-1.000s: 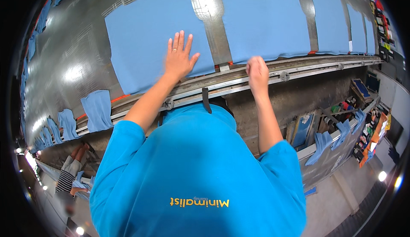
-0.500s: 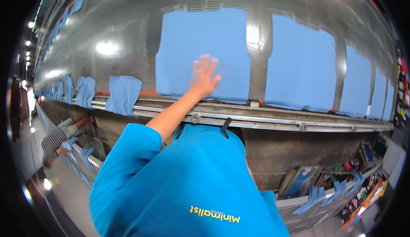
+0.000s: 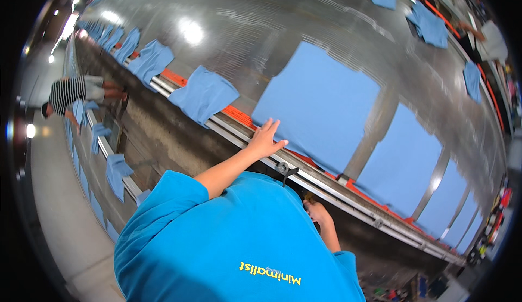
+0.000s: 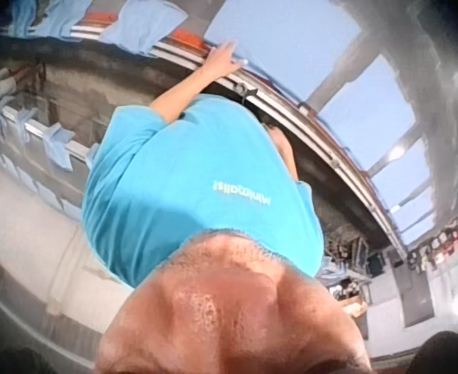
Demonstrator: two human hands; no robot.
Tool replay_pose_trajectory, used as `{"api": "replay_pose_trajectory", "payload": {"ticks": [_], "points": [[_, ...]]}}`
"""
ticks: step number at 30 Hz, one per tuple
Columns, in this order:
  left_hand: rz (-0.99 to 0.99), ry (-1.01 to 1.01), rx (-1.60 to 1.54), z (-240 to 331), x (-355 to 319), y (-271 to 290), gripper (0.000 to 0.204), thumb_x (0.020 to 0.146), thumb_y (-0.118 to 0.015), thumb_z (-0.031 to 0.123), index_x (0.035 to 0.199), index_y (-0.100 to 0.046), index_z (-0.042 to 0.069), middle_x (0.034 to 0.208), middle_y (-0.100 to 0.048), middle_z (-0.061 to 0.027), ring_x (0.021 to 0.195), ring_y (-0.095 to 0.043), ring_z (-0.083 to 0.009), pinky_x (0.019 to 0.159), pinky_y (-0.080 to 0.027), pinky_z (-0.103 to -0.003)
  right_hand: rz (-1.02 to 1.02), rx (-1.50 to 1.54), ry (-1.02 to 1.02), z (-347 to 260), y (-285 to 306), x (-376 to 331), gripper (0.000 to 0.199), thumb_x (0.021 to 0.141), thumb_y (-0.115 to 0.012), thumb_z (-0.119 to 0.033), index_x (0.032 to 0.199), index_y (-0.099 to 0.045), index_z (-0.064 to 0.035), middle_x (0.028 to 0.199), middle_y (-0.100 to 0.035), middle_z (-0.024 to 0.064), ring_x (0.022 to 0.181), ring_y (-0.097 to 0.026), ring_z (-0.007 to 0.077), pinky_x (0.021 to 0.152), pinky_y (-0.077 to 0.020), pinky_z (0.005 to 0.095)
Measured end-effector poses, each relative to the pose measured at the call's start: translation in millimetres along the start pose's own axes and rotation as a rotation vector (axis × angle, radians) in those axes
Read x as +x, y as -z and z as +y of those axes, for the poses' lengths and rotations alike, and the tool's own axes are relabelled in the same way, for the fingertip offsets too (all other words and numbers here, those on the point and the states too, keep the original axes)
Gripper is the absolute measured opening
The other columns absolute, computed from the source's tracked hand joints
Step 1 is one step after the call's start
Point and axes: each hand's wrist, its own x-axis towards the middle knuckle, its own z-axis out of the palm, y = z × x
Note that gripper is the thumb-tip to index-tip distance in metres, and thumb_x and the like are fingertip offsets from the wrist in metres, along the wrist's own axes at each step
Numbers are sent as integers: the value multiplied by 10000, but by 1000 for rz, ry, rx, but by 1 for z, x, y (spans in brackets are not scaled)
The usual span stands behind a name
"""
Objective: The person repeatedly folds light blue fabric pieces on a large metal table. They pick up each piece, align the edges, fold it in half, and smooth it out before placing it back on the table. The process is repeated for multiple items in a consistent manner.
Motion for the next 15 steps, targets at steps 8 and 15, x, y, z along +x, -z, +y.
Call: {"api": "replay_pose_trajectory", "payload": {"ticks": [8, 15], "points": [[226, -146, -614, -99, -95, 96, 427, 1007, -700, 294, 1321, -670, 6, 1175, -754, -157, 1014, -741, -232, 872, -571, -349, 228, -68, 524, -234, -50, -79, 396, 1064, -569, -345, 970, -700, 17, 741, -699, 97, 702, -665, 190, 699, -524, 353], [311, 85, -689, -267, -179, 112, 393, 1022, -681, 305, 1299, -689, 28, 1145, -768, -138, 994, -719, -189, 889, -562, -333, 479, -56, 937, -394, -163, 39, 380, 991, -708, -280, 1262, -679, -15, 1110, -709, 150, 973, -690, 244, 848, -560, 366]]}}
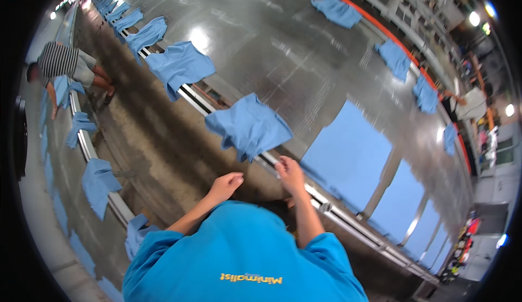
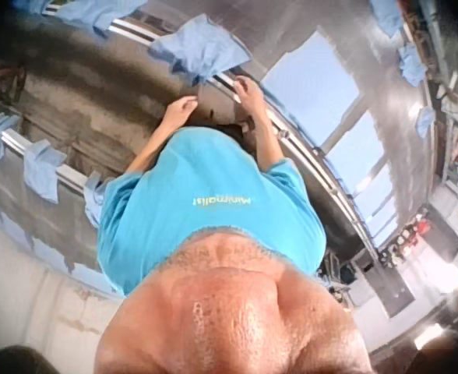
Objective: The person repeatedly folds light blue fabric pieces on a large metal table. They pick up each piece, align the edges, fold it in half, and smooth it out before placing it back on the table. The process is repeated for multiple items in a consistent manner.
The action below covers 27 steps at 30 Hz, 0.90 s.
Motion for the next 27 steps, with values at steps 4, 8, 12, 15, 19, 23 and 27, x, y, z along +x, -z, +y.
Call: {"api": "replay_pose_trajectory", "payload": {"ticks": [4, 8, 12, 15, 19, 23, 27], "points": [[13, 1, 0, 3, -17, 65, 419, 1000, -691, 358, 1274, -708, 41, 1174, -757, -185, 1073, -743, -279, 929, -574, -392, 36, -288, -85, 58, -54, 59, 480, 990, -631, -405, 1219, -699, 11, 1171, -693, 274, 1121, -652, 421, 986, -518, 498], [62, 93, -168, -55, 1, 85, 337, 969, -692, 277, 1176, -755, 19, 1078, -779, -180, 1000, -766, -286, 907, -597, -379, -155, -480, -311, 118, -63, 102, 545, 1012, -587, -500, 1167, -681, 13, 1116, -723, 221, 1013, -695, 353, 935, -539, 462], [181, -81, -86, -6, 26, 126, 284, 958, -682, 241, 1092, -735, -4, 928, -768, -156, 835, -746, -254, 782, -593, -376, 11, 154, -327, 75, -78, 61, 388, 1043, -653, -392, 1112, -659, -9, 838, -681, 60, 752, -665, 136, 680, -558, 303], [65, -126, -210, 9, 65, 117, 252, 959, -693, 244, 1039, -723, 7, 869, -740, -99, 794, -690, -179, 764, -572, -356, 125, 60, -495, 71, -64, 54, 371, 1033, -632, -383, 1061, -703, -20, 812, -668, 47, 726, -664, 155, 657, -548, 311], [-63, 7, -319, -39, 92, 122, 269, 985, -719, 197, 1154, -714, -13, 945, -745, -66, 853, -697, -141, 801, -583, -327, 260, 39, -637, 64, -94, 66, 493, 972, -690, -511, 1024, -781, -30, 807, -744, 105, 702, -718, 189, 643, -581, 361], [-62, 106, -303, -46, 99, 159, 271, 1029, -661, 145, 1218, -679, -47, 1005, -754, -103, 873, -732, -180, 792, -599, -319, 86, -261, -548, 19, -104, 96, 586, 915, -624, -580, 961, -808, -26, 961, -776, 201, 919, -746, 391, 831, -582, 495], [-307, -49, -103, 17, 112, 160, 282, 1051, -534, 99, 1253, -684, -28, 1217, -737, -136, 1097, -712, -222, 984, -565, -336, -90, -700, -248, 83, -115, 104, 334, 1025, -519, -305, 933, -755, -87, 870, -732, 151, 751, -707, 327, 643, -571, 511]]}}
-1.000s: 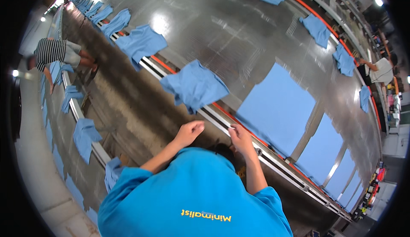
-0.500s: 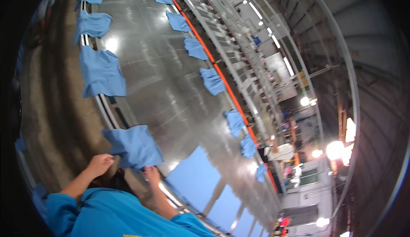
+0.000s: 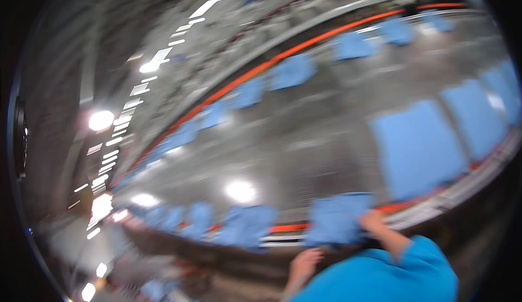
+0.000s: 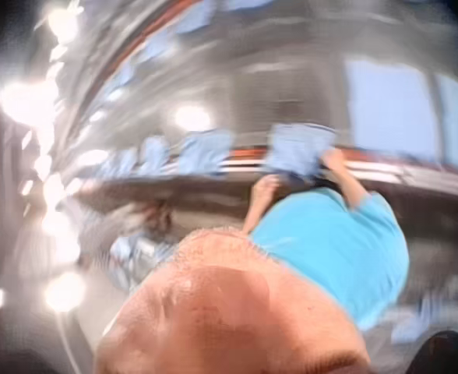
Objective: The person repeatedly folds light blue fabric pieces on a large metal table. They pick up each piece, align the edges, fold it in half, and smooth it out before placing it back on the table. The process is repeated for multiple items in a consistent manner.
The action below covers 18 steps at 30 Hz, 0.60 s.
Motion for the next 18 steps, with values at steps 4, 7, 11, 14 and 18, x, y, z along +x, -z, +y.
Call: {"api": "replay_pose_trajectory", "payload": {"ticks": [4, 7, 11, 14, 18], "points": [[-281, -24, 77, -20, 88, -37, 395, 1081, -607, 322, 1326, -657, 16, 1107, -734, -76, 1037, -665, -144, 930, -536, -319, 441, 542, -440, 95, -76, -7, 345, 934, -624, -306, 786, -716, -8, 752, -723, 149, 704, -699, 264, 633, -548, 458], [-123, -69, 144, -7, 76, -25, 425, 1073, -620, 345, 1342, -648, 18, 1144, -736, -81, 1048, -673, -149, 941, -538, -323, 573, 518, -448, 89, -83, -4, 416, 852, -716, -326, 638, -642, 24, 627, -667, 169, 607, -644, 292, 614, -508, 474], [-99, -104, -26, -13, 78, 1, 433, 1059, -635, 356, 1321, -666, 14, 1154, -746, -90, 1053, -687, -164, 944, -540, -328, 380, 224, -262, 12, -20, -15, 405, 750, -724, -386, 719, -736, 18, 725, -699, 235, 682, -684, 412, 685, -524, 524], [-189, -149, 102, 10, 85, 17, 429, 1055, -635, 361, 1307, -677, 16, 1109, -756, -86, 1004, -704, -163, 900, -549, -325, 500, 326, -415, 4, -1, -21, 282, 705, -814, -262, 838, -793, -15, 802, -752, 200, 747, -730, 351, 761, -568, 445], [-157, -148, -125, -20, 94, 60, 447, 1060, -622, 386, 1301, -678, 13, 1072, -751, -73, 941, -711, -147, 848, -549, -324, 543, 962, -325, 18, 18, -19, 259, 887, -731, -197, 921, -690, 56, 742, -655, 88, 631, -615, 246, 667, -533, 426]]}}
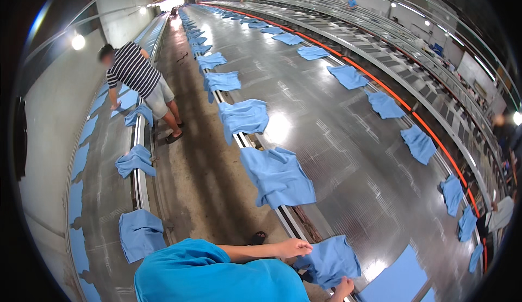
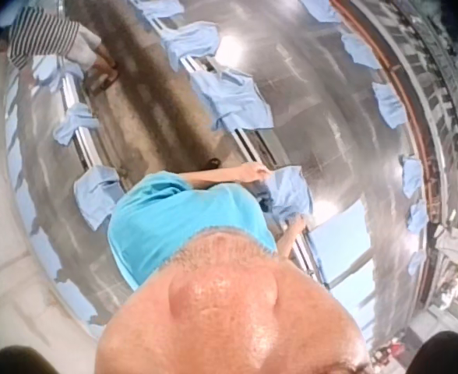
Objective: The person repeatedly folds light blue fabric pieces on a large metal table. They pick up each piece, align the edges, fold it in half, and smooth it out before placing it back on the table. The process is repeated for multiple items in a consistent manner.
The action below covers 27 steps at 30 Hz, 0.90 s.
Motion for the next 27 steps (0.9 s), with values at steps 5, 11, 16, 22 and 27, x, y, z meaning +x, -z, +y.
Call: {"api": "replay_pose_trajectory", "payload": {"ticks": [5, 11, 16, 22, 27], "points": [[122, -2, 53, 17, -50, 74, 444, 1050, -638, 358, 1355, -655, 36, 1102, -756, -91, 979, -718, -170, 875, -563, -338, 177, -159, 381, -85, -75, -58, 178, 986, -662, -139, 1059, -644, 22, 860, -639, 44, 764, -590, 130, 708, -504, 309], [1, -551, 644, 88, -74, 104, 738, 822, -759, 114, 1521, -522, 134, 1472, -574, -148, 1498, -397, -337, 1260, -230, -542, -500, -214, 507, -220, -177, -198, 139, 949, -723, -106, 1048, -728, -8, 843, -721, 78, 750, -638, 132, 707, -532, 306], [-537, -286, 856, 93, -83, 124, 302, 829, -714, 98, 1130, -721, 127, 961, -747, -139, 942, -695, -390, 908, -523, -492, -566, -249, 396, -272, -171, -268, 242, 888, -814, -169, 1061, -752, -13, 870, -771, 85, 775, -691, 120, 725, -551, 300], [-565, -217, 708, 81, -119, 103, 220, 918, -661, 225, 1102, -737, 130, 1007, -744, -181, 980, -693, -413, 843, -531, -525, -634, -608, 50, -130, -95, -298, 222, 868, -758, -188, 1033, -757, -40, 830, -740, 137, 781, -696, 218, 762, -556, 366], [-906, -216, 896, -8, -105, 13, 229, 871, -644, 179, 1069, -740, 117, 1056, -746, -171, 1038, -692, -411, 900, -538, -554, -184, -242, -130, -20, 3, -372, 222, 828, -676, -21, 1033, -761, -31, 823, -725, 88, 788, -663, 149, 726, -547, 337]]}}
